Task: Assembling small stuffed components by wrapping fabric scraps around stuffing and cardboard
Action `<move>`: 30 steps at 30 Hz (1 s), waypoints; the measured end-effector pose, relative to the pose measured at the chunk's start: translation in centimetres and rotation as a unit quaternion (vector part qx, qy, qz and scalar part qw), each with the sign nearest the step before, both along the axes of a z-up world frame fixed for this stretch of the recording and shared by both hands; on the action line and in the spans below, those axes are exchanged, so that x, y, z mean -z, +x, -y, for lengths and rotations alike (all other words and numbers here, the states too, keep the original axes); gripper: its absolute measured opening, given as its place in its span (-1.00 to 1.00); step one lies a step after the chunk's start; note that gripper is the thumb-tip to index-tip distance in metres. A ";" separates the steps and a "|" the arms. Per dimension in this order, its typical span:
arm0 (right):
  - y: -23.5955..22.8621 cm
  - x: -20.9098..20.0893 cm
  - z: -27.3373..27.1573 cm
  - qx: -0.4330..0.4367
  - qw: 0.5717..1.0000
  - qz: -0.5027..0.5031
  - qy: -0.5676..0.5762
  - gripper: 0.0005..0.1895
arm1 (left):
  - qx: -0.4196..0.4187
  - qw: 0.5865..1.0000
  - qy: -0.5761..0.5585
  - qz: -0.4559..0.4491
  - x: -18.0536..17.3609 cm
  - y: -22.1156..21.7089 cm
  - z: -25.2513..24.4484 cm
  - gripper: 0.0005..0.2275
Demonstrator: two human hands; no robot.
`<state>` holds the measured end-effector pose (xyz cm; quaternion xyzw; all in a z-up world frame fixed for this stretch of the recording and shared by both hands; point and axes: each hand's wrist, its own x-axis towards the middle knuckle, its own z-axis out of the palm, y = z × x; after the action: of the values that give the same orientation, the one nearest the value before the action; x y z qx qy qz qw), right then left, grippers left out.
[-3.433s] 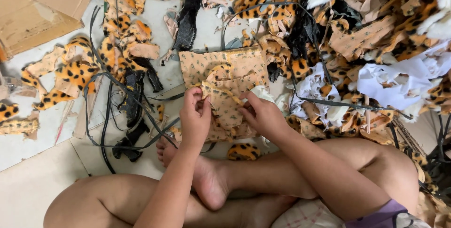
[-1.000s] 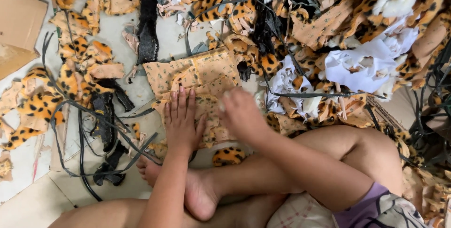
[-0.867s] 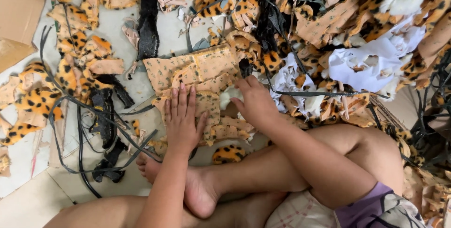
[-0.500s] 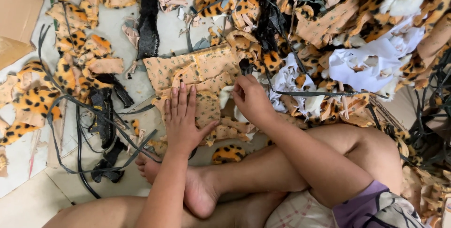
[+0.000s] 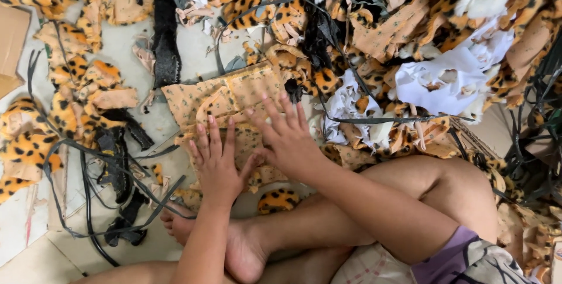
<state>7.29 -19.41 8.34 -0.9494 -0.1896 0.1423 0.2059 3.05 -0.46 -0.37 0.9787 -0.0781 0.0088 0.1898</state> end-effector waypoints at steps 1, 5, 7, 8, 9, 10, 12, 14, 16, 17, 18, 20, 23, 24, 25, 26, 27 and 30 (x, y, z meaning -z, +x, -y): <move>-0.3 1.4 0.1 0.003 1.000 -0.002 0.000 -0.27 | 0.003 1.000 0.000 -0.002 0.1 0.0 -0.1 -0.21; -0.6 4.2 0.6 -0.039 0.999 -0.005 -0.035 -0.14 | 0.013 1.000 0.021 -0.004 0.0 0.1 0.0 -0.24; 0.0 3.3 0.8 -0.043 0.999 -0.017 -0.018 -0.14 | 0.006 1.000 0.020 -0.002 -0.5 0.0 0.2 -0.24; 0.3 2.4 0.9 -0.023 0.999 -0.017 0.013 -0.20 | -0.001 1.000 0.020 0.011 -0.8 -0.1 0.4 -0.24; 0.8 1.5 0.9 -0.005 0.999 -0.016 0.046 -0.25 | -0.008 0.999 0.021 0.027 -1.0 -0.1 0.4 -0.24; 1.0 -0.1 1.0 -0.007 0.999 -0.011 0.051 -0.25 | -0.010 0.999 0.027 0.031 -1.8 -0.4 0.5 -0.24; 1.2 -3.2 2.0 0.062 0.982 0.135 0.119 -0.35 | 0.001 0.999 0.032 0.042 -3.1 -0.7 1.3 -0.28; 2.7 -5.1 4.6 0.078 0.975 0.156 0.139 -0.42 | 0.040 0.998 -0.011 0.054 -3.1 0.7 3.1 -0.31; 3.9 -5.0 7.3 0.088 0.969 0.170 0.159 -0.49 | 0.071 0.994 -0.055 0.058 -4.2 1.4 5.7 -0.33; 4.8 -4.1 8.9 0.124 0.969 0.164 0.139 -0.62 | 0.091 0.986 -0.115 0.074 -5.3 2.2 7.7 -0.41; 5.8 -3.2 10.4 0.160 0.967 0.158 0.118 -0.73 | 0.112 0.974 -0.173 0.089 -6.5 3.2 9.7 -0.49; 7.3 1.7 12.6 0.194 0.971 0.107 0.093 -0.77 | 0.132 0.967 -0.208 0.059 -6.4 5.0 12.7 -0.53; 8.0 4.3 13.8 0.229 0.972 0.016 0.042 -0.71 | 0.153 0.964 -0.216 0.019 -4.0 7.3 15.8 -0.56; 8.1 4.4 13.8 0.235 0.972 -0.017 0.014 -0.60 | 0.160 0.968 -0.191 0.014 -2.8 8.2 16.5 -0.55; 8.2 3.8 13.2 0.236 0.972 -0.016 0.014 -0.60 | 0.160 0.968 -0.192 0.015 -2.3 8.6 16.7 -0.55; 8.2 3.2 12.7 0.229 0.973 -0.033 0.008 -0.57 | 0.140 0.969 -0.203 -0.014 -1.8 9.0 16.9 -0.56; 8.1 2.7 12.2 0.223 0.973 -0.052 0.002 -0.53 | 0.121 0.968 -0.214 -0.045 -1.3 9.2 17.0 -0.56; 8.1 2.2 12.5 0.254 0.962 -0.071 0.075 -0.57 | 0.099 0.956 -0.271 -0.053 -2.7 9.1 16.9 -0.65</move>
<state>15.40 -31.91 6.16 -0.9358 0.0631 0.1374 0.3185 12.18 -17.35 2.35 0.8771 -0.1594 -0.0414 0.4513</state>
